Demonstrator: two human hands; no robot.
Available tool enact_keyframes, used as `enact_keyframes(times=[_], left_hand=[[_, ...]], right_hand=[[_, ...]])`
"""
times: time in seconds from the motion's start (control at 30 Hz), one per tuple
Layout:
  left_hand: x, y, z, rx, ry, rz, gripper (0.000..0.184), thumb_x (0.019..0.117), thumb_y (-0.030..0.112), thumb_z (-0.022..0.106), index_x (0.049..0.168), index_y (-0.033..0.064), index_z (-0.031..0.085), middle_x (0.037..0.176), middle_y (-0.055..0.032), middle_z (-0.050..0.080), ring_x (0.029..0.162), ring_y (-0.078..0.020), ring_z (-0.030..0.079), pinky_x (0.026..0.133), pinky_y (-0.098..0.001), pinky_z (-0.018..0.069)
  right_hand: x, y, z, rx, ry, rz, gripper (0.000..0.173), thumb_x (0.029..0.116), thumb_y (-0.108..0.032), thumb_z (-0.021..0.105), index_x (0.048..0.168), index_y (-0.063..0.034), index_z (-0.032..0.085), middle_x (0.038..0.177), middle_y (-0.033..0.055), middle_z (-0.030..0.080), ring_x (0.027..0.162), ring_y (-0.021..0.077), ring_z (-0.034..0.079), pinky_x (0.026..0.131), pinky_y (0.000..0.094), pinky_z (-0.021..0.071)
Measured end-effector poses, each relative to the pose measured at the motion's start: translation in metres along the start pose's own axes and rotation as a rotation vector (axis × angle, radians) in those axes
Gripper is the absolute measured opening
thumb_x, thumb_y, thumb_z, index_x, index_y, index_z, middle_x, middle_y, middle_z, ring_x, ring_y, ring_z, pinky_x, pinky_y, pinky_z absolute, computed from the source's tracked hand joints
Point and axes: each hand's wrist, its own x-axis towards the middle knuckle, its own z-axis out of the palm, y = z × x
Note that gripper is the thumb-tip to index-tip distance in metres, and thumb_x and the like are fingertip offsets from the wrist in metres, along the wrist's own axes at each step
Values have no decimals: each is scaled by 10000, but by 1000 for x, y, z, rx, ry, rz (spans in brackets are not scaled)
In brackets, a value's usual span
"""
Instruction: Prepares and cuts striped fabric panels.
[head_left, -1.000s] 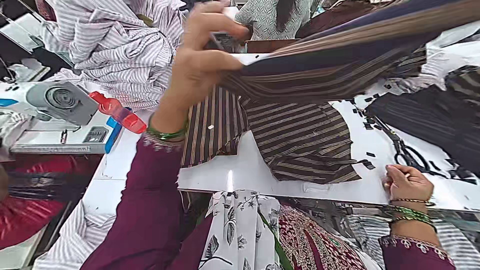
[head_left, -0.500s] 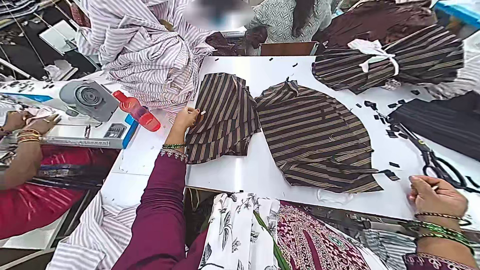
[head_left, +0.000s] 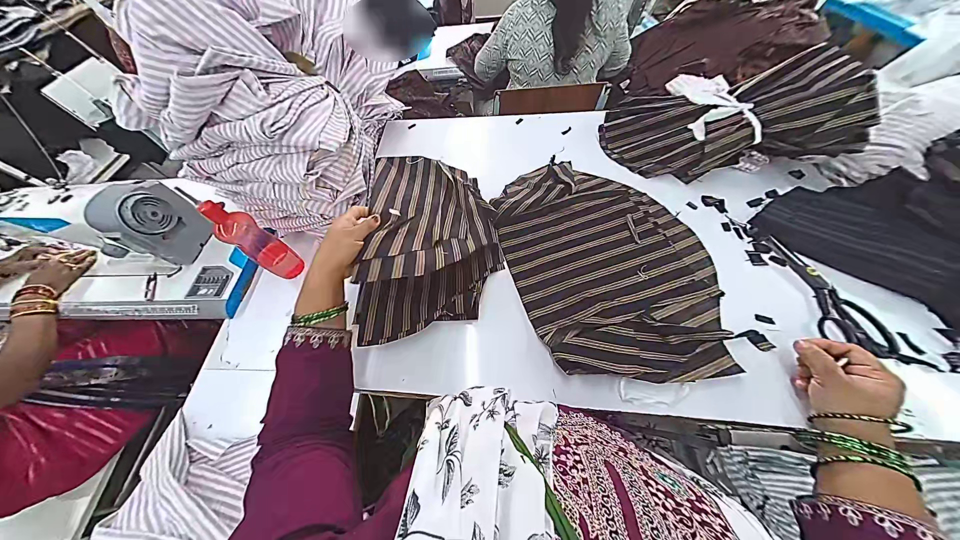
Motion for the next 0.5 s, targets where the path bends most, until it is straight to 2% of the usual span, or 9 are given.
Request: enact_keyframes(times=[0.07,0.1,0.13,0.2,0.23,0.27,0.33,0.43,0.5], left_hand=[[-16,-3,-11,118,-35,-35,150,1069,140,503,1180,56,558,850,-8,637,694,-27,618,672,-229,548],[-22,-10,-19,270,-56,-83,236,1060,160,542,1250,19,562,909,-105,655,739,-132,625,719,-332,544],[-26,-18,-24,431,-78,-143,343,1050,174,583,1321,-30,534,1005,-225,669,828,-275,647,797,-467,534],[-33,-30,-23,684,-81,-183,534,1024,236,634,1428,-65,459,1211,-319,642,1051,-438,664,936,-608,507],[-38,-31,-16,725,-52,-137,596,1010,250,658,1456,-78,436,1306,-351,590,1168,-497,610,1000,-664,448],[-43,-29,-3,724,-30,-50,617,1002,251,669,1462,-85,434,1362,-362,548,1240,-523,556,1035,-688,402],[-52,-20,43,673,-82,151,570,1002,261,664,1437,-58,481,1384,-327,551,1278,-494,546,1049,-673,413],[-72,-3,146,549,-471,340,532,994,279,667,1416,-17,538,1425,-268,546,1331,-419,528,1100,-598,414],[-84,-2,212,536,-741,378,638,978,327,680,1485,-2,478,1560,-260,416,1455,-400,406,1187,-567,330]], right_hand=[[1,0,0,13,-6,-10,72,979,-69,564,918,-29,566,645,-119,451,473,-87,426,476,84,392],[1,0,1,6,-11,-12,74,977,-74,570,920,-28,568,646,-115,458,474,-86,431,477,85,395],[1,1,0,-14,-21,-19,84,980,-83,572,940,-8,576,665,-100,465,488,-82,435,490,90,398],[3,4,-4,-50,-44,-32,162,980,-97,574,1007,62,591,729,-48,482,535,-55,444,530,121,406],[4,5,-5,-54,-45,-29,158,979,-96,574,1007,59,589,729,-48,489,535,-54,449,529,122,411],[5,4,-4,-43,-43,-20,150,981,-89,577,1004,58,591,721,-49,493,528,-49,453,523,122,413],[7,4,-3,-22,-43,3,138,995,-84,567,994,52,593,696,-57,491,506,-44,451,507,125,415],[13,7,-1,15,-39,-13,131,1007,-64,539,928,20,602,624,-88,483,466,-46,428,484,129,403],[16,11,1,50,-39,-46,145,1001,-55,539,879,-7,600,607,-102,486,460,-51,420,478,126,395]])
